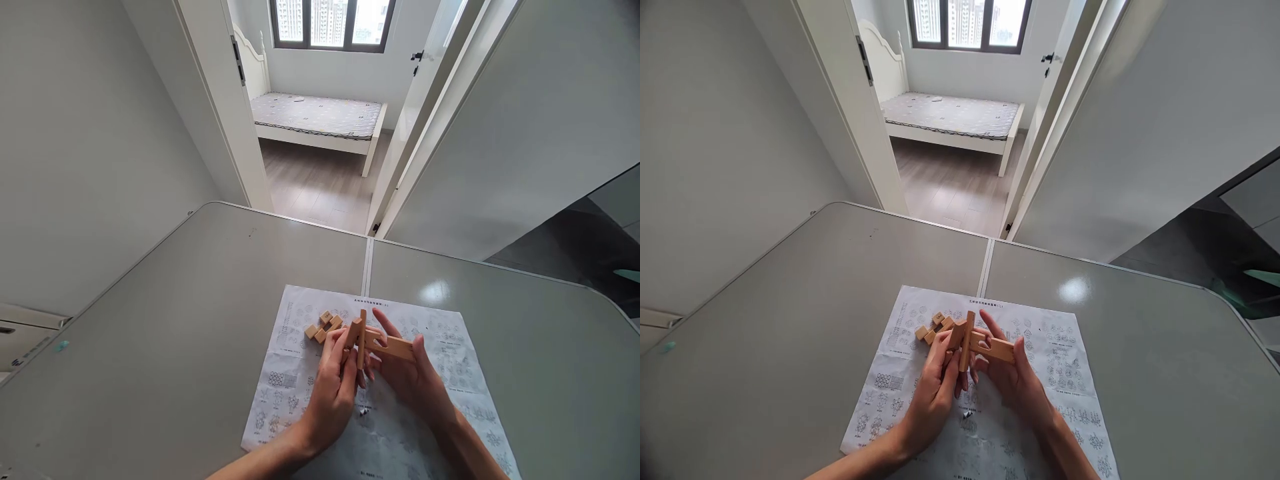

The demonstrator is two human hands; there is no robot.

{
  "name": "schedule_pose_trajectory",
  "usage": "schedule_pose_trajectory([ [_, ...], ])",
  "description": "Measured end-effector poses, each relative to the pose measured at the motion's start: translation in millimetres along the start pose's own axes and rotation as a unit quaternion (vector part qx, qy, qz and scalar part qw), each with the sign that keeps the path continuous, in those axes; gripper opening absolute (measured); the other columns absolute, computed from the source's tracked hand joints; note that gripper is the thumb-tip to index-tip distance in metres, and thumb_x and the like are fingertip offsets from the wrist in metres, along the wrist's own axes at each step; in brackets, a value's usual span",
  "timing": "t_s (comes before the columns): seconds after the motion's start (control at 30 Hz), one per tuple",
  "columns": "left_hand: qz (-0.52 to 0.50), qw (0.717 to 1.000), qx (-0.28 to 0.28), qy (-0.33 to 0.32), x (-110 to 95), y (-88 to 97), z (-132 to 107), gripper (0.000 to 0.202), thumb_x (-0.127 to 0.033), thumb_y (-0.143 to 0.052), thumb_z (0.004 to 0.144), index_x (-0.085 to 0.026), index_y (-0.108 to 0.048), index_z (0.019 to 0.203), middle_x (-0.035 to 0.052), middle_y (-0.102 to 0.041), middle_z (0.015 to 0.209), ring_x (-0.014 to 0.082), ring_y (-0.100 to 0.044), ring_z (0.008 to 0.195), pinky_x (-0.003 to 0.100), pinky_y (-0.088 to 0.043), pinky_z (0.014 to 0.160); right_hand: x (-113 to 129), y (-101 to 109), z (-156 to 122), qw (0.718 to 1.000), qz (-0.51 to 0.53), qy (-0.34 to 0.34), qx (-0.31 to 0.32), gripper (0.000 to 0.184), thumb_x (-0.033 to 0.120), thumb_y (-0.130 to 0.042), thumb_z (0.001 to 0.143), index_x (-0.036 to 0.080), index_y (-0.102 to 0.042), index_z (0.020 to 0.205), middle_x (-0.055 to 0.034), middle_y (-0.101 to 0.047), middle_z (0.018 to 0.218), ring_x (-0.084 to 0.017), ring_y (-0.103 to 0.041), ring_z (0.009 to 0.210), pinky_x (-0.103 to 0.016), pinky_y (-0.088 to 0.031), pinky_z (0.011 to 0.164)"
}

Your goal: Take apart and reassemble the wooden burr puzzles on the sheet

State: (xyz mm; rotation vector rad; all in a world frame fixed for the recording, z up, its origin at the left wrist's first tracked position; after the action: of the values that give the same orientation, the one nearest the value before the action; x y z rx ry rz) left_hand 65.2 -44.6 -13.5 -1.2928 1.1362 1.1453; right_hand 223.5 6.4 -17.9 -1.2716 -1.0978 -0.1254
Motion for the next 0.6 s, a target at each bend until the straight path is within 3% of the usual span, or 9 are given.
schedule_pose_trajectory([
  [0.1, 0.026, 1.000, -0.004, -0.013, -1.3, -0.7, -1.5, 0.043, -0.038, -0.043, 0.112, -0.034, -0.052, 0.154, 0.0104, -0.051, 0.131, 0.0100, -0.054, 0.070, 0.029, -0.059, 0.070, -0.9, -0.3, -0.1, 0.999, -0.025, 0.014, -0.027, 0.070, 0.080, -0.040, 0.099, 0.040, -0.057, 0.153, -0.0056, -0.061, 0.151, -0.033, -0.061, 0.127, -0.052, -0.045, 0.112],
  [0.2, 0.036, 0.999, 0.000, -0.015, -1.7, -1.2, -1.2, 0.045, -0.036, -0.042, 0.113, -0.036, -0.050, 0.157, 0.0106, -0.048, 0.136, 0.0088, -0.053, 0.068, 0.030, -0.060, 0.072, -1.3, 1.2, -1.3, 0.999, -0.024, 0.003, -0.035, 0.071, 0.080, -0.039, 0.099, 0.039, -0.054, 0.155, -0.0048, -0.059, 0.154, -0.035, -0.051, 0.144, -0.053, -0.039, 0.119],
  [0.6, 0.015, 1.000, -0.008, -0.010, -1.2, -1.8, -1.2, 0.040, -0.040, -0.047, 0.111, -0.030, -0.059, 0.148, 0.0115, -0.052, 0.130, 0.0075, -0.053, 0.063, 0.027, -0.058, 0.064, 7.2, -0.6, 0.6, 1.000, 0.017, -0.008, -0.025, 0.070, 0.079, -0.045, 0.098, 0.038, -0.056, 0.153, -0.0095, -0.059, 0.153, -0.040, -0.053, 0.139, -0.059, -0.051, 0.103],
])
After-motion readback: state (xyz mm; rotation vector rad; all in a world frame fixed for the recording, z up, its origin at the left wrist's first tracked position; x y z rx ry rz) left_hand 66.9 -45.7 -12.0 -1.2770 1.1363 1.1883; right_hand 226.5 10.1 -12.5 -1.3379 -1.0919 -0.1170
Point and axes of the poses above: each hand's wrist, its own z-axis towards the middle knuckle, its own y-axis out of the back of the hand, x = y × z, the point moved 1 cm from there along z, towards the middle knuckle
